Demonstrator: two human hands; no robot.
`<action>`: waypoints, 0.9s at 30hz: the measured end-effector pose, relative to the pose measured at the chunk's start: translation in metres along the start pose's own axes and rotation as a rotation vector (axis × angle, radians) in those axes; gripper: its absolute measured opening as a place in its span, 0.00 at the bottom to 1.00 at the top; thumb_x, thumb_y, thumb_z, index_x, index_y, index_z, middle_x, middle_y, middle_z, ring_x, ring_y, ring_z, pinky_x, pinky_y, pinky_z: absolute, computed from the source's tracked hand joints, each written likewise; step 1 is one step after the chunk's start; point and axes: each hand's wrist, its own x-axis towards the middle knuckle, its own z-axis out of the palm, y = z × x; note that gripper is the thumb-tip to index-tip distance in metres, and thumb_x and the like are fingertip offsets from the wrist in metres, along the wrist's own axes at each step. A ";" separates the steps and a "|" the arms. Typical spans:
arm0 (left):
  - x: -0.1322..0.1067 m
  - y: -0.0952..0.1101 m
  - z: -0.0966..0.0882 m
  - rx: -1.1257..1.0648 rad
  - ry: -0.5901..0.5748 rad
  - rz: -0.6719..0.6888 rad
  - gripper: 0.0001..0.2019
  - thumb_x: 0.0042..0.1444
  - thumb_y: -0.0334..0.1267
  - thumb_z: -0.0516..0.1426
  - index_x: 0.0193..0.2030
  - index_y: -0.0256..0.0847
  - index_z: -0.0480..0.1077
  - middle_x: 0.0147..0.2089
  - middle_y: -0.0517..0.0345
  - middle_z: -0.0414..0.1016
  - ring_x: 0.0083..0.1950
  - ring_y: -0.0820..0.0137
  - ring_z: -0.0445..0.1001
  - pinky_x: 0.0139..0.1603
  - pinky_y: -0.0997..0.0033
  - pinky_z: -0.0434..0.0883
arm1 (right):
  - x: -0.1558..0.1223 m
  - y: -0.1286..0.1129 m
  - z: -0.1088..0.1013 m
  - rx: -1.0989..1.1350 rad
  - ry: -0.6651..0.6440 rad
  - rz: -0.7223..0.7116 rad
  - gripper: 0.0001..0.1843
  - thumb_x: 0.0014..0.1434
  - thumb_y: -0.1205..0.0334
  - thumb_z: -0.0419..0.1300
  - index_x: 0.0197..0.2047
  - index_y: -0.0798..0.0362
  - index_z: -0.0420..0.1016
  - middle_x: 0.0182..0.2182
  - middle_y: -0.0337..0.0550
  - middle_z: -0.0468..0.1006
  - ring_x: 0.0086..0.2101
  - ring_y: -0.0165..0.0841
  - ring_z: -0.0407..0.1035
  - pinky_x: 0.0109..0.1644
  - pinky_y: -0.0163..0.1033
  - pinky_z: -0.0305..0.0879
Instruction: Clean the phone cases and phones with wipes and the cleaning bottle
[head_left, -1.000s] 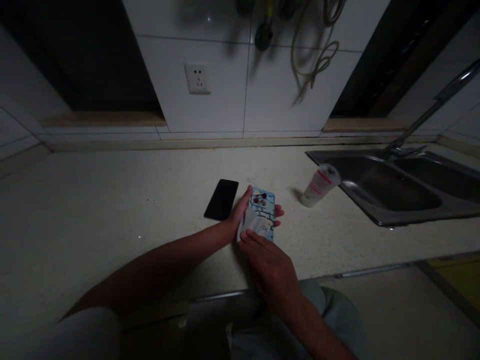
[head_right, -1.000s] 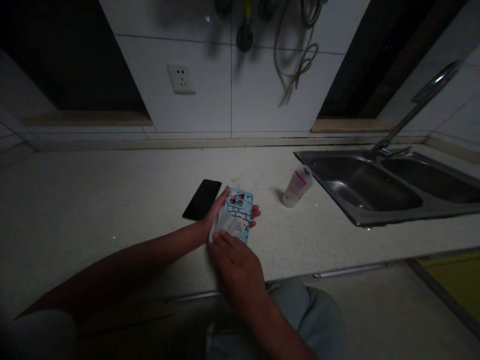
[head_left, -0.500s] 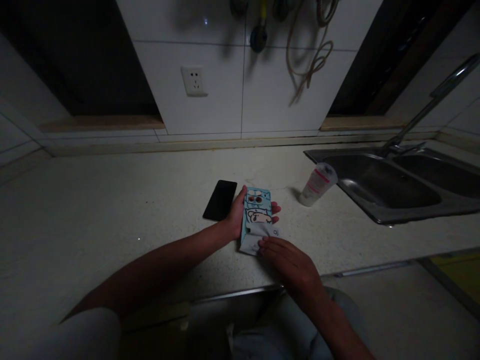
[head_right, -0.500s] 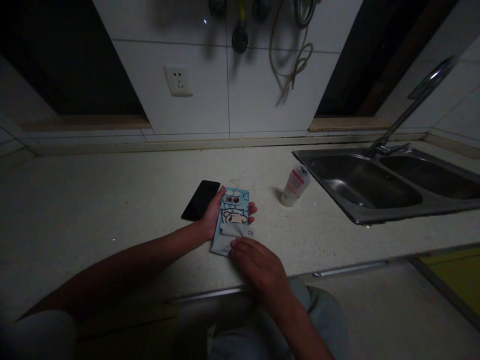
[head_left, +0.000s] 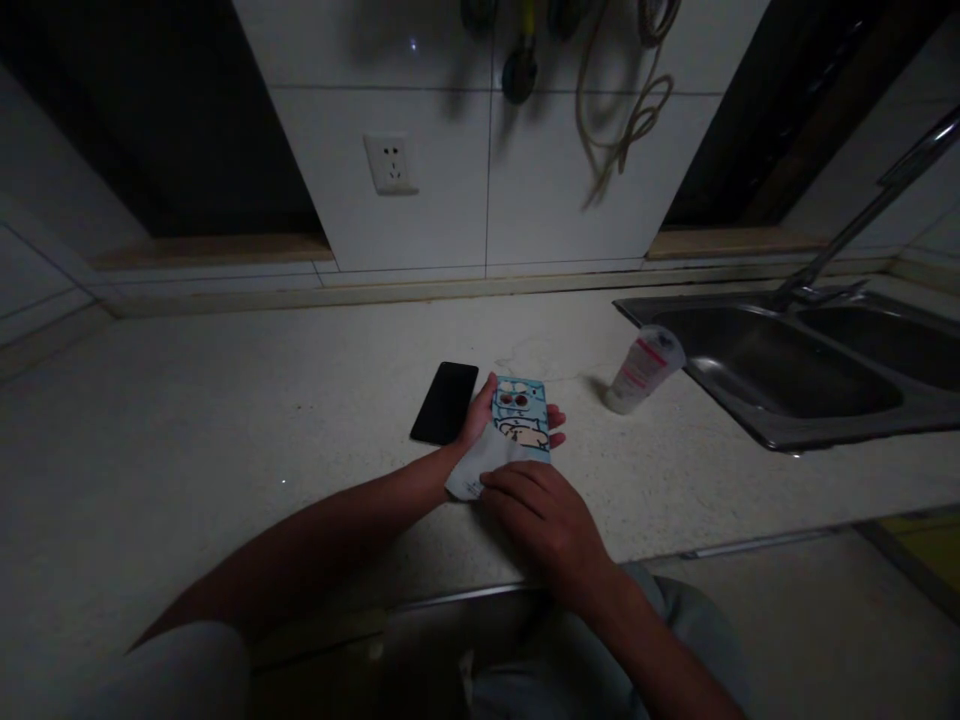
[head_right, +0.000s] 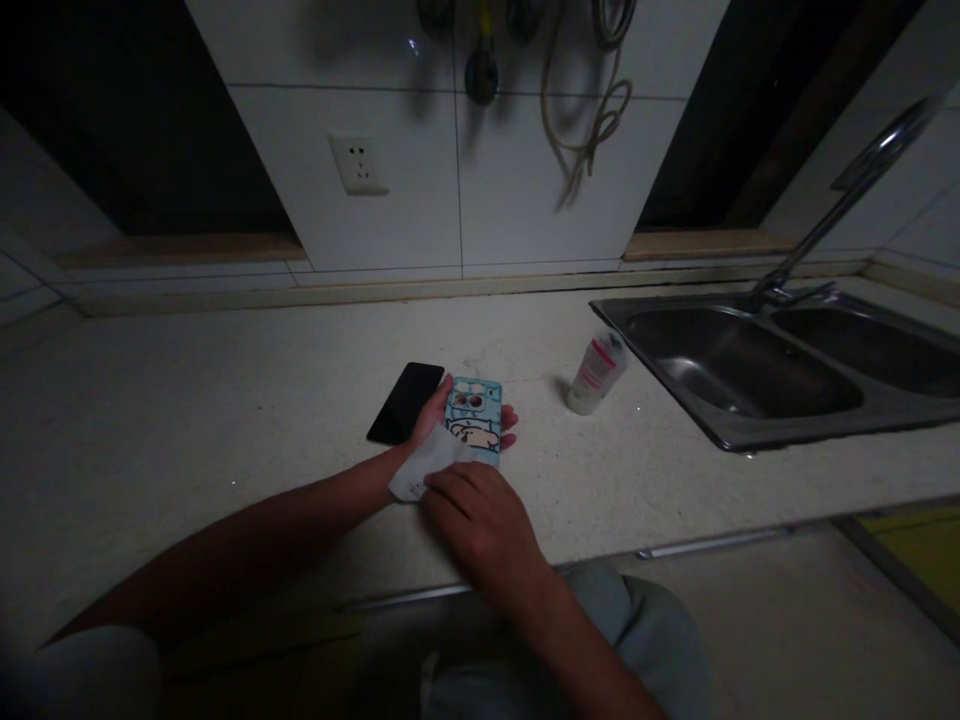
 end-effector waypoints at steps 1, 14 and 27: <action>0.001 0.001 -0.001 -0.002 -0.017 -0.007 0.36 0.65 0.62 0.43 0.52 0.28 0.73 0.43 0.35 0.80 0.46 0.54 0.80 0.55 0.51 0.71 | 0.002 0.000 0.001 0.006 -0.002 -0.001 0.12 0.68 0.69 0.55 0.49 0.54 0.78 0.45 0.50 0.83 0.45 0.38 0.75 0.49 0.45 0.73; 0.001 -0.002 0.001 0.089 0.041 -0.017 0.40 0.63 0.66 0.41 0.49 0.26 0.74 0.46 0.32 0.80 0.45 0.54 0.80 0.53 0.55 0.71 | -0.033 0.038 -0.038 -0.021 -0.061 0.065 0.12 0.65 0.65 0.62 0.52 0.51 0.76 0.49 0.50 0.82 0.48 0.40 0.76 0.51 0.49 0.76; 0.002 0.000 0.000 0.081 0.034 -0.105 0.43 0.62 0.68 0.41 0.53 0.25 0.72 0.43 0.36 0.80 0.43 0.54 0.80 0.49 0.56 0.72 | -0.015 0.072 -0.038 0.064 -0.104 0.069 0.10 0.66 0.64 0.60 0.49 0.49 0.80 0.57 0.51 0.76 0.59 0.45 0.67 0.57 0.55 0.71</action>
